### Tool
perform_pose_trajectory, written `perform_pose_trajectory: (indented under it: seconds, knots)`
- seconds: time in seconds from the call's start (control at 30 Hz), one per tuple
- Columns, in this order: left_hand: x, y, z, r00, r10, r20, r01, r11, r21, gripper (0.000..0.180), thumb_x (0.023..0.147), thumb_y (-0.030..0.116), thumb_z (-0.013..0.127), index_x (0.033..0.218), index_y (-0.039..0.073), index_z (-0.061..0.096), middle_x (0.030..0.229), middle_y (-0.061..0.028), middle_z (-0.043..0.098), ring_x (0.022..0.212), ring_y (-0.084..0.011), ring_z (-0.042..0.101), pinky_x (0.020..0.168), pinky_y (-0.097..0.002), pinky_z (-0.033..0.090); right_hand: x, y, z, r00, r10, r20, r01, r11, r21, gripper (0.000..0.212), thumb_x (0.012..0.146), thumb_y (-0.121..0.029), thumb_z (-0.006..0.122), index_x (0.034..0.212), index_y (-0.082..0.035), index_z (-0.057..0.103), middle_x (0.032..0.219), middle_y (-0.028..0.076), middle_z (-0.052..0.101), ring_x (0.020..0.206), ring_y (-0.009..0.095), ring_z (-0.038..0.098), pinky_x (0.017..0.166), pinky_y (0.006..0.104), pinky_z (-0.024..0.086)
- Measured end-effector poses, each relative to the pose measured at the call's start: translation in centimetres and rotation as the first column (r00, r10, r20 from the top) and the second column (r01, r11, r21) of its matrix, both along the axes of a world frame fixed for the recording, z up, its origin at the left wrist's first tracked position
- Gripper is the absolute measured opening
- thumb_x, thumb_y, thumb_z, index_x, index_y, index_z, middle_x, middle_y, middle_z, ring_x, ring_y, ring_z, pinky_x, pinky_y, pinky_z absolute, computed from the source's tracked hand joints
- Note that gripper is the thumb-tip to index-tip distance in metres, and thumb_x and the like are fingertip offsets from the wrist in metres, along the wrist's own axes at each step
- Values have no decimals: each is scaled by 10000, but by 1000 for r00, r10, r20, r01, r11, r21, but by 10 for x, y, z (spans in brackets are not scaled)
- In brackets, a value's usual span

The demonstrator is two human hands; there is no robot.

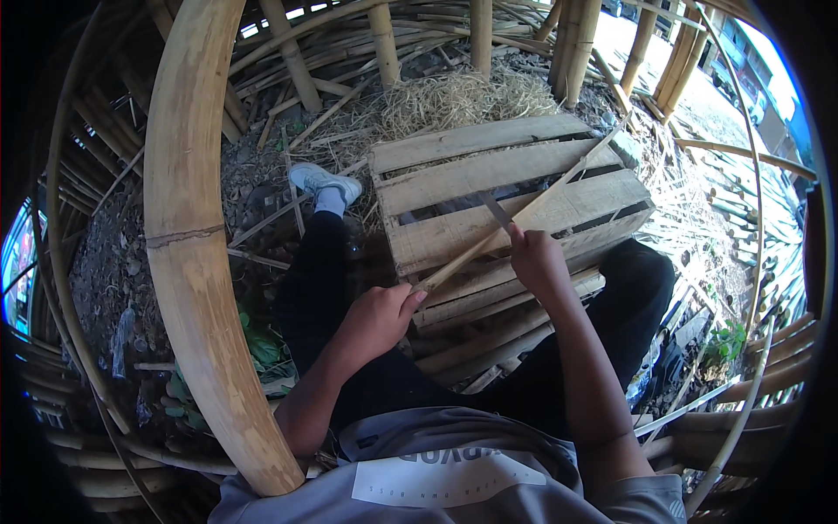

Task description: The person sits on the ground and uses a knife to shave and smooth a thin bamboo stick held against a wooden crate. The person repeatedly scrapes along the stick's length, rotating it to work different sides, and occasionally pauses to reposition the stick.

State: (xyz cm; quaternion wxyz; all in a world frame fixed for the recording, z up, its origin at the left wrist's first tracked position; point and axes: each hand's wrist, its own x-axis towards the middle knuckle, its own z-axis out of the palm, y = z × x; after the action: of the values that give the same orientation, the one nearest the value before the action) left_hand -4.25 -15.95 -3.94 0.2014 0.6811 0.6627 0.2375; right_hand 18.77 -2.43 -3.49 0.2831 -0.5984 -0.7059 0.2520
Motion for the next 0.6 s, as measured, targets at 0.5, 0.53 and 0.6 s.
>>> perform_pose_trajectory:
  seconds: [0.5, 0.53, 0.6]
  knots:
    - [12, -11, -2, 993, -4, 116, 7, 1000, -23, 381, 1041, 269, 578, 812, -34, 596, 664, -274, 589, 672, -477, 617, 583, -490, 467, 19, 9, 3, 998, 7, 62, -2, 997, -78, 541, 1061, -386, 512, 839, 80, 676, 726, 316, 629, 788, 524, 636, 668, 534, 501]
    - [12, -7, -1, 992, -15, 129, 18, 1000, -23, 383, 1042, 270, 577, 812, -36, 596, 667, -275, 590, 673, -478, 617, 584, -491, 467, 15, 6, -5, 999, 29, 46, -28, 999, -15, 545, 1062, -387, 510, 837, 81, 675, 721, 316, 626, 782, 525, 635, 663, 533, 500]
    - [10, -5, -1, 991, -30, 128, 34, 999, -23, 388, 1043, 274, 575, 810, -36, 594, 666, -275, 589, 672, -479, 615, 585, -492, 468, 13, -9, -22, 997, 79, 13, -80, 992, 98, 554, 1064, -390, 504, 831, 84, 672, 711, 315, 622, 772, 527, 633, 655, 531, 498]
